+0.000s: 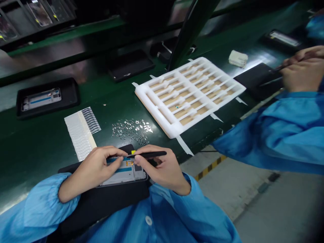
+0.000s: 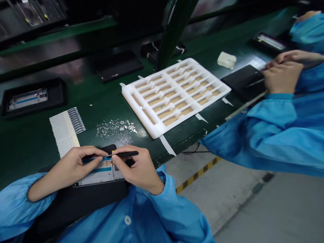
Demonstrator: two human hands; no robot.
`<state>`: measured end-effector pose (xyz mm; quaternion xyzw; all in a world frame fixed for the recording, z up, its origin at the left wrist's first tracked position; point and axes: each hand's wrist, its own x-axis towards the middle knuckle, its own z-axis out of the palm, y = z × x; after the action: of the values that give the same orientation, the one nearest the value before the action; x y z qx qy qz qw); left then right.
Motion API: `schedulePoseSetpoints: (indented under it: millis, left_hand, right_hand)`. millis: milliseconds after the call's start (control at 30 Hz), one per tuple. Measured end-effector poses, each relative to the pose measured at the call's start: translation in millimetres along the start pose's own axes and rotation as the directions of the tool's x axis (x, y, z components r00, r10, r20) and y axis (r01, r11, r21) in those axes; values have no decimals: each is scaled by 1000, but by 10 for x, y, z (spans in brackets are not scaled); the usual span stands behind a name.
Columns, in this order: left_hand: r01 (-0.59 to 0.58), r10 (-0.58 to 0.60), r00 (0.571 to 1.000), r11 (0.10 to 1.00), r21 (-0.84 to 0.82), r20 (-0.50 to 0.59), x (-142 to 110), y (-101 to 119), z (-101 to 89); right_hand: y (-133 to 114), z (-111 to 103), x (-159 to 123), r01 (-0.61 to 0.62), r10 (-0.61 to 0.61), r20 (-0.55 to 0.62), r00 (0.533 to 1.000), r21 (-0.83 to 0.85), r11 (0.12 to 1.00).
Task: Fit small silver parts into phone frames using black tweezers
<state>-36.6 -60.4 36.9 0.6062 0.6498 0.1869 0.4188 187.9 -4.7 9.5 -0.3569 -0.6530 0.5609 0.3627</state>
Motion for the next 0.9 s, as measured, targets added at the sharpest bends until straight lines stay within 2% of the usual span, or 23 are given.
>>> schedulePoseSetpoints:
  millis: [233,433,633,800,900]
  left_hand:
    - [-22,23,994,1000,4,-109,13,-7,99]
    - [-25,29,984,999,27,-174,25,4,146]
    - [-25,32,985,999,42,-171,18,24,144]
    - [-43,55,985,996,76,-163,16,23,145]
    - [-81,97,989,987,136,-113,12,27,91]
  right_hand:
    - [6,15,-2,3,-3,-21,1000,-5,1000]
    - [2,24,-8,115,-120,-51,992,-84,990]
    - [41,39,-26,241,-250,-74,966,-109,964]
    - [63,35,-42,295,-300,-33,953,-104,950]
    - [85,22,-64,345,-347,10,938,-133,929]
